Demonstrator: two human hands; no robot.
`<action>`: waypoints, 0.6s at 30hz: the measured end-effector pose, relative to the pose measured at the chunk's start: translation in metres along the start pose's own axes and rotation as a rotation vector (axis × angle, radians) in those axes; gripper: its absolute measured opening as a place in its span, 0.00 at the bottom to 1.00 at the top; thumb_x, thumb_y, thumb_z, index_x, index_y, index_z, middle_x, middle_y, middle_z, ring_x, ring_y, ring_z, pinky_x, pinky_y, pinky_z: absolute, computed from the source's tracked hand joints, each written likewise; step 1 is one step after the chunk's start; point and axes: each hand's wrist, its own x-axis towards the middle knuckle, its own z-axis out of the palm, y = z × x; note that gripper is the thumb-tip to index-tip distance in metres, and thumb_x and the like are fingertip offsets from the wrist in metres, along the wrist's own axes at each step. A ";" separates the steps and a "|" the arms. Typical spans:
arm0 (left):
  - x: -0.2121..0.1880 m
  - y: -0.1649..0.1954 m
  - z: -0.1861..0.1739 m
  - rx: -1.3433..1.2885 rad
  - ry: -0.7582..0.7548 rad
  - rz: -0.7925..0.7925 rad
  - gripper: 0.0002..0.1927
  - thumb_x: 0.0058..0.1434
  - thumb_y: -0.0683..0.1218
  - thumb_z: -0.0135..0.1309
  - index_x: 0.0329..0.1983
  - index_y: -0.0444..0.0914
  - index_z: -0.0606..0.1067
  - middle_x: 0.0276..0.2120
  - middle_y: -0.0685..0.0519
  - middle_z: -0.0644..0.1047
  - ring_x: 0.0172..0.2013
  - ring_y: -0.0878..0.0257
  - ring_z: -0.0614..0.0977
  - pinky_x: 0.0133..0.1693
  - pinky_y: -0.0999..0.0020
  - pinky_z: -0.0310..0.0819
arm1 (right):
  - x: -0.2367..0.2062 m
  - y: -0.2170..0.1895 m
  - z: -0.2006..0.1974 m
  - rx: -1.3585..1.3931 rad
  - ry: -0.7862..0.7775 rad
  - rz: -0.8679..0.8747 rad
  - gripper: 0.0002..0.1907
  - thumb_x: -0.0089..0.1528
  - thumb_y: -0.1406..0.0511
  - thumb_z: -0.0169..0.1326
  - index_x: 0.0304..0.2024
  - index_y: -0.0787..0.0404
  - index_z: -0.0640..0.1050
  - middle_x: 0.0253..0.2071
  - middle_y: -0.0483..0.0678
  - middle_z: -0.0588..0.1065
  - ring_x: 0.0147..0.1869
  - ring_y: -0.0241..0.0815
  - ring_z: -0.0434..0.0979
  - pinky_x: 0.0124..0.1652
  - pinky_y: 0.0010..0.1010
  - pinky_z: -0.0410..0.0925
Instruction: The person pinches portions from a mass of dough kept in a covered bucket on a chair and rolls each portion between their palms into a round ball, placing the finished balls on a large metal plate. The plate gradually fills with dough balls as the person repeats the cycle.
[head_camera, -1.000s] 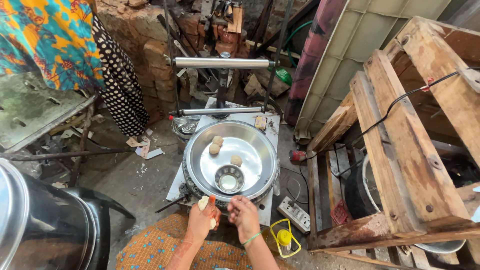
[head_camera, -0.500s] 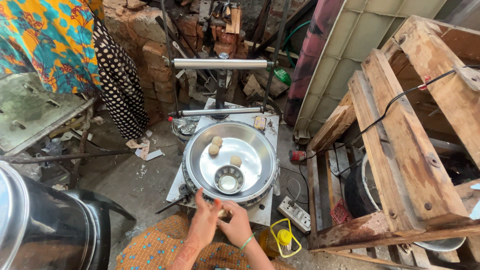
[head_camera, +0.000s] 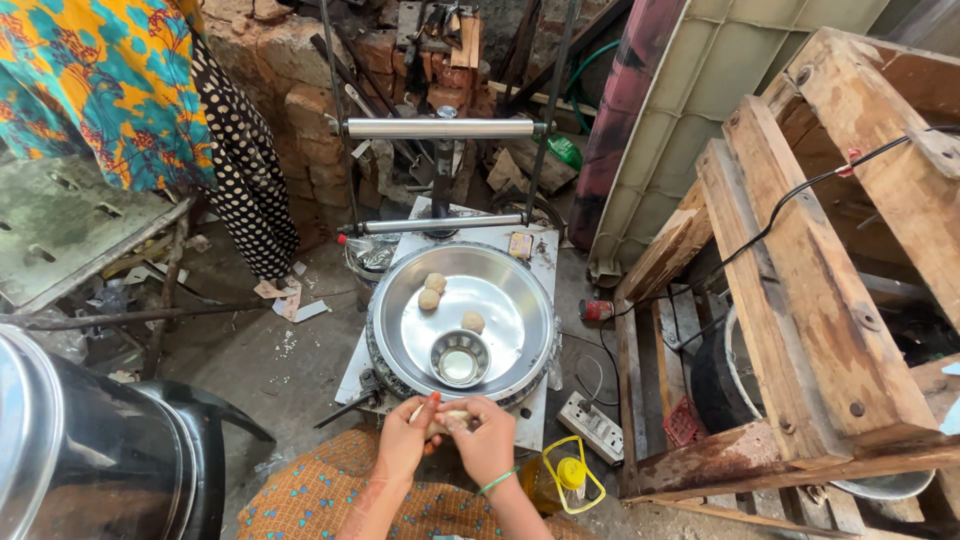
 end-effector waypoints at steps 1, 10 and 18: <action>-0.003 0.006 0.005 0.017 0.014 0.059 0.12 0.62 0.52 0.59 0.34 0.38 0.79 0.23 0.56 0.79 0.20 0.68 0.74 0.21 0.74 0.63 | 0.003 0.009 0.000 0.076 -0.023 0.105 0.07 0.53 0.72 0.67 0.35 0.65 0.86 0.33 0.48 0.82 0.35 0.37 0.81 0.38 0.27 0.74; -0.041 0.051 0.014 0.640 -0.046 0.863 0.09 0.47 0.31 0.55 0.28 0.37 0.73 0.37 0.52 0.78 0.40 0.57 0.83 0.43 0.66 0.77 | 0.015 0.088 -0.011 0.723 -0.164 0.680 0.13 0.61 0.71 0.59 0.47 0.74 0.80 0.38 0.53 0.81 0.36 0.41 0.82 0.40 0.31 0.77; -0.012 0.052 -0.020 -0.140 0.275 0.318 0.10 0.55 0.34 0.67 0.38 0.34 0.79 0.33 0.50 0.76 0.29 0.64 0.75 0.31 0.71 0.69 | 0.028 0.113 -0.039 0.868 0.042 0.634 0.14 0.62 0.71 0.59 0.47 0.74 0.76 0.39 0.53 0.77 0.37 0.45 0.79 0.39 0.34 0.74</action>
